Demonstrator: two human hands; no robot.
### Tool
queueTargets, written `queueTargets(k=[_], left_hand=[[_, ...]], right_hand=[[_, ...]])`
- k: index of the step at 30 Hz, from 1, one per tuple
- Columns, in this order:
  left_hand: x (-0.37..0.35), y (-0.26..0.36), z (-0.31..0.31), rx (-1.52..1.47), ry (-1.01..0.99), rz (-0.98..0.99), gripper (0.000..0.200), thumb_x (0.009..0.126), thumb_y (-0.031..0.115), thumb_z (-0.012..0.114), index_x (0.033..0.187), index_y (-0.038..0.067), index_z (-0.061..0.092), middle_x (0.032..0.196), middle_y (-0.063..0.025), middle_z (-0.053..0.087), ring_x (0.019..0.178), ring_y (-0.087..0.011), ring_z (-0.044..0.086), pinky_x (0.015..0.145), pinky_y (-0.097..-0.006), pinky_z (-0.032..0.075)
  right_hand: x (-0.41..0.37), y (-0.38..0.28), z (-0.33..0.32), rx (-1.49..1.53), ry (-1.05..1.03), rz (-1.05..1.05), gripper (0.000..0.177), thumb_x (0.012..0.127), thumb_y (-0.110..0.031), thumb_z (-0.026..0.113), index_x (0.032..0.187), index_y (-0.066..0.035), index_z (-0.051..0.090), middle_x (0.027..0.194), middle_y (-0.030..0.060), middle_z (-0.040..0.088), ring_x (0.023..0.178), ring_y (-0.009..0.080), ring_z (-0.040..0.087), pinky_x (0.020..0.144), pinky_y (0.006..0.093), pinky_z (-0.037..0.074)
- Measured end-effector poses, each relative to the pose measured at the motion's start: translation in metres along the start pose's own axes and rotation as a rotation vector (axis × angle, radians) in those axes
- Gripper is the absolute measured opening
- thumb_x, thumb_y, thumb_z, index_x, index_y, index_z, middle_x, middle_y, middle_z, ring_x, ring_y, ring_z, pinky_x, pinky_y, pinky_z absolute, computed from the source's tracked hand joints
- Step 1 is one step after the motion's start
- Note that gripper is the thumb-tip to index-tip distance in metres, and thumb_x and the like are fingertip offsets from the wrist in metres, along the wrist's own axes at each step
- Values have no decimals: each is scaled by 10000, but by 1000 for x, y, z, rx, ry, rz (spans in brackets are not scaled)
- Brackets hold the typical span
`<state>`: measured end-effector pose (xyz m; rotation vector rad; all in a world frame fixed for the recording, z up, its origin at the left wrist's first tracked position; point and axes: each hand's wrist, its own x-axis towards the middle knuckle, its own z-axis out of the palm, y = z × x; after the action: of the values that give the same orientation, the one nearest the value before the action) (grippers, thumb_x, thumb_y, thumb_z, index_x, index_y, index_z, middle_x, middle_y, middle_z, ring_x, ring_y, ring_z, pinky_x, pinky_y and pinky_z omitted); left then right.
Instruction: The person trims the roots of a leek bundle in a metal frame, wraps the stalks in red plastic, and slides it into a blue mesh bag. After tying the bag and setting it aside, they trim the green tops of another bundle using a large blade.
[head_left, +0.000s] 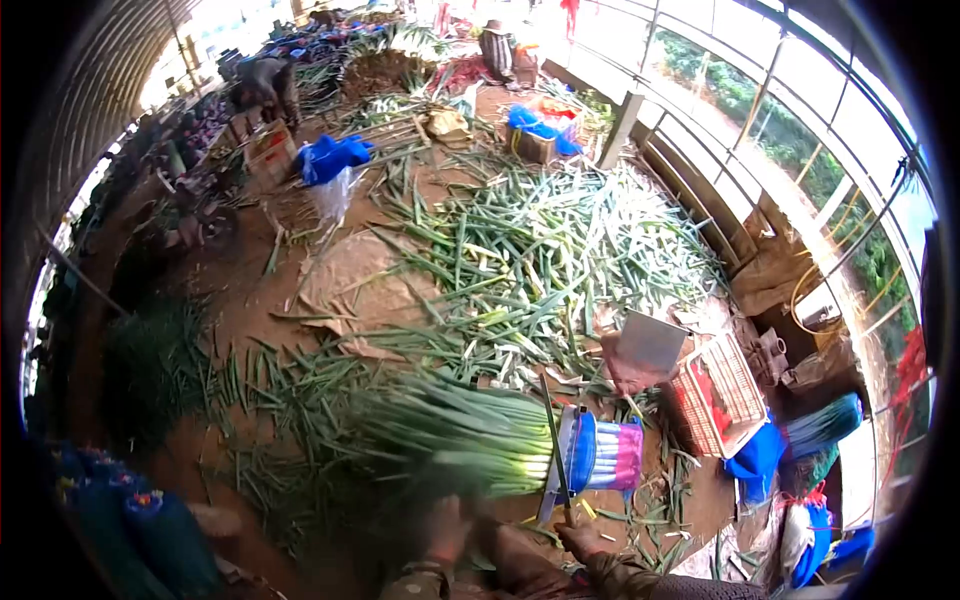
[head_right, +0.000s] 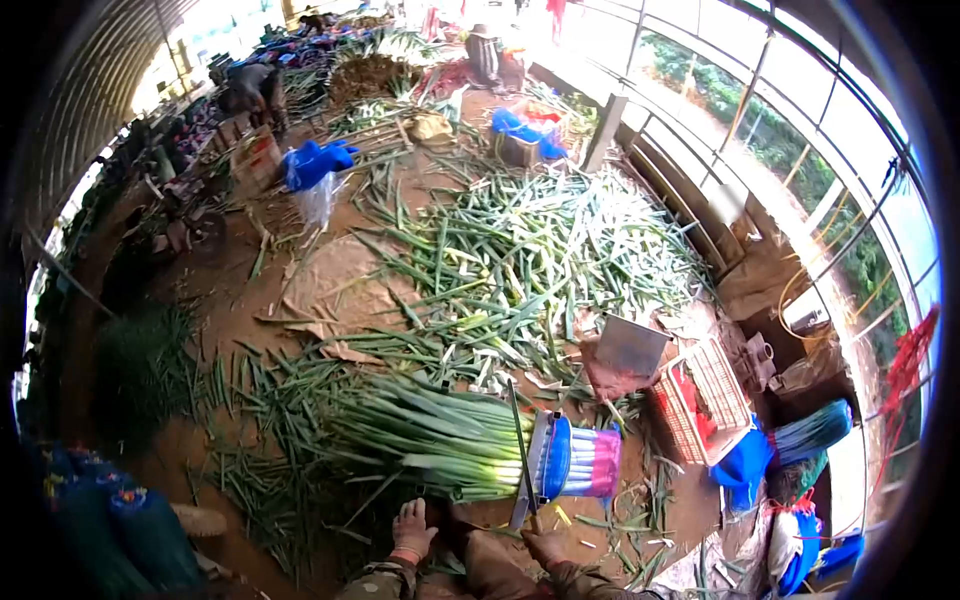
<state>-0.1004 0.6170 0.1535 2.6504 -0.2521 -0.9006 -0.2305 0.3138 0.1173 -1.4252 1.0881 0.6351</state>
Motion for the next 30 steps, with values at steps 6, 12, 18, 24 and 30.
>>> queueTargets(k=[6, 12, 18, 24, 30], left_hand=[[56, -6, -9, 467, 258, 349, 1109, 757, 422, 796, 1546, 6, 138, 1616, -189, 92, 1497, -401, 64, 1200, -551, 100], [159, -34, 8, 712, 102, 283, 1281, 673, 599, 796, 1554, 3, 83, 1624, -221, 7, 1493, -435, -17, 1175, -640, 59], [198, -80, 3, 481, -109, 371, 1176, 653, 569, 792, 1550, 82, 210, 1635, -116, 128, 1512, -323, 87, 1173, -617, 109], [200, -111, 12, 496, 90, 571, 1019, 702, 452, 808, 1512, 113, 290, 1590, -97, 214, 1474, -324, 181, 1163, -572, 191], [207, -156, 12, 501, 74, 662, 757, 807, 227, 714, 1470, 143, 357, 1540, -67, 290, 1387, -330, 302, 1153, -553, 240]], right_hand=[[7, -47, 44, 86, 51, 20, 285, 859, -340, 738, 818, -69, 664, 648, -12, 577, 544, 114, 528, 502, 292, 415], [32, -43, 68, 183, 112, -39, 270, 839, -337, 760, 848, -83, 669, 654, -9, 582, 533, 87, 507, 474, 265, 386], [51, -11, 88, -94, 240, -296, 269, 874, -283, 717, 1059, -104, 639, 754, 6, 605, 582, 92, 522, 506, 262, 421], [42, -43, 132, 239, 79, -38, 480, 923, -299, 687, 1358, -134, 570, 1058, 82, 693, 970, 166, 632, 819, 309, 493], [103, -54, 203, 277, 12, -299, 575, 931, -282, 681, 1406, -24, 484, 1149, 149, 663, 1039, 215, 613, 915, 345, 468]])
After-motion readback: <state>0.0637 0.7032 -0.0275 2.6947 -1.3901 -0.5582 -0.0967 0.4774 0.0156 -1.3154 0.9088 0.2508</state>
